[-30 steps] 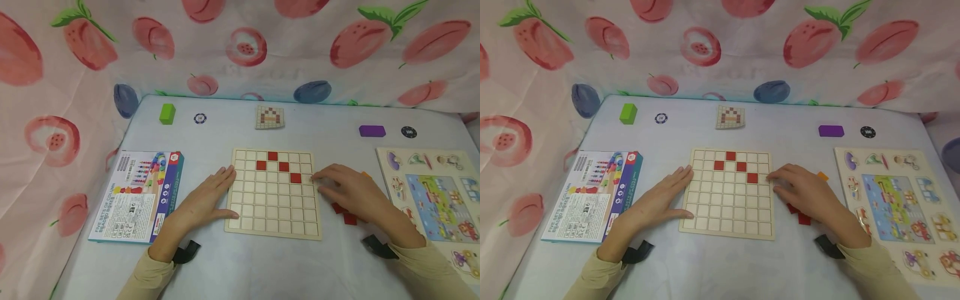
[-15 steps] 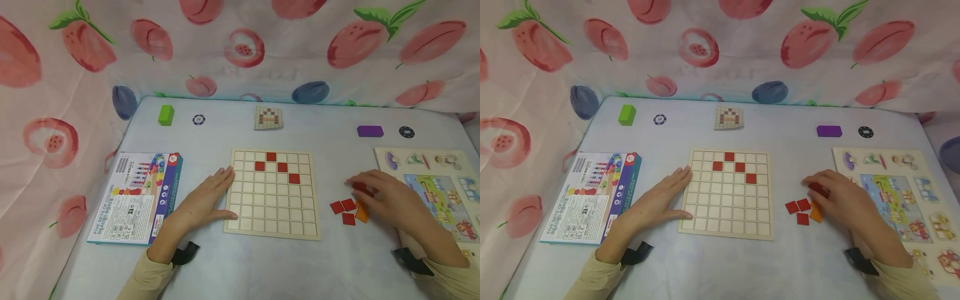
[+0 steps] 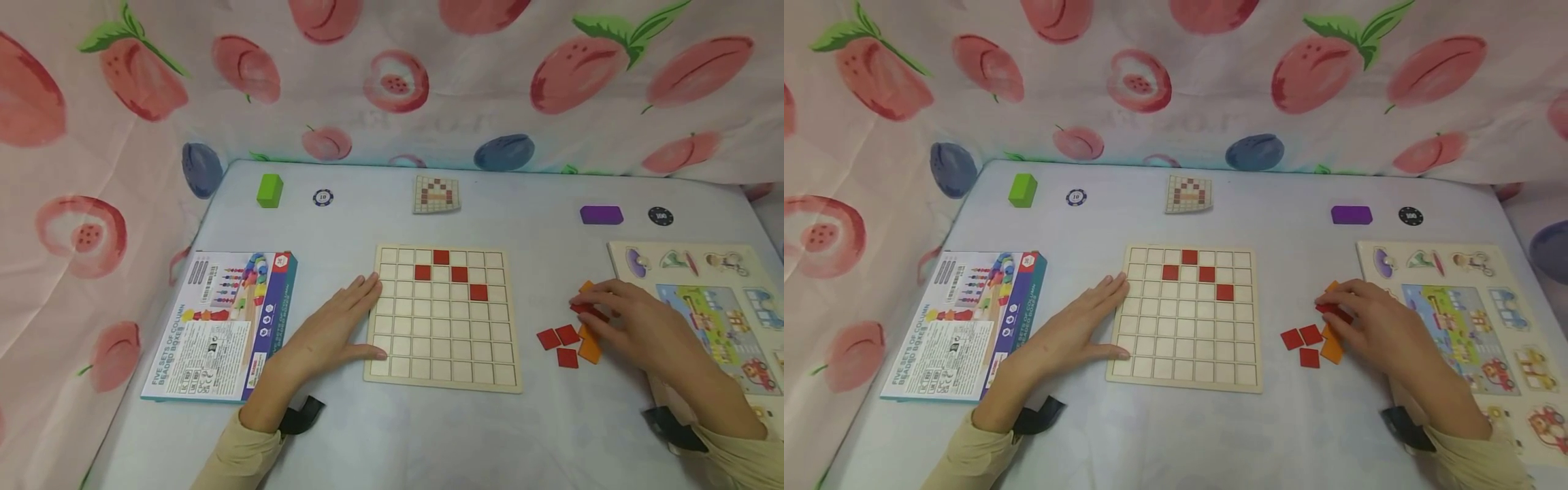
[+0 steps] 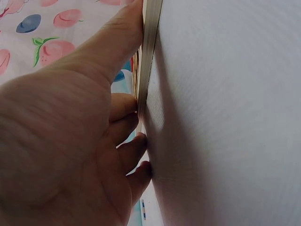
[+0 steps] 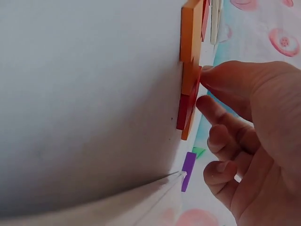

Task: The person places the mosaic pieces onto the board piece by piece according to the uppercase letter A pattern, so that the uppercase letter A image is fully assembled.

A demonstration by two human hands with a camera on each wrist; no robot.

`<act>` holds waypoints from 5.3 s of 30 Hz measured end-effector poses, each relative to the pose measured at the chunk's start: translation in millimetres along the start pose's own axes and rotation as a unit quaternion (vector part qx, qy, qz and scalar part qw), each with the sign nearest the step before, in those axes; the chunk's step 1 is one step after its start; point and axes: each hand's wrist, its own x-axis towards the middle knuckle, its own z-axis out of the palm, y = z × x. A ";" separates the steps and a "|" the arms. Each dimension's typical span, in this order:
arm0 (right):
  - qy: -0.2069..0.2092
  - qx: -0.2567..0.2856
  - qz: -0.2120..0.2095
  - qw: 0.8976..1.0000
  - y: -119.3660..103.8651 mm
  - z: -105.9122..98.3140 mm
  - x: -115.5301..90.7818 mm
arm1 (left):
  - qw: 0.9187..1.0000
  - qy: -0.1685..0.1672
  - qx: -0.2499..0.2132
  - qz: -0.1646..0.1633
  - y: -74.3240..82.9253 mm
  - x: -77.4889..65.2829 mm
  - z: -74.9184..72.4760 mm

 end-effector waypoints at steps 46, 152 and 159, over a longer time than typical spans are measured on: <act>-0.043 0.061 -0.151 0.986 -164.9 29.7 105.9 | 1.000 0.000 -0.002 0.005 -1.3 -0.3 0.1; -0.017 0.059 -0.145 0.988 -104.2 21.0 44.9 | 1.000 0.002 -0.004 0.000 0.8 -0.4 0.9; -0.012 0.056 -0.153 0.987 -107.7 22.5 48.9 | 1.000 0.005 0.002 0.001 1.2 -0.2 0.4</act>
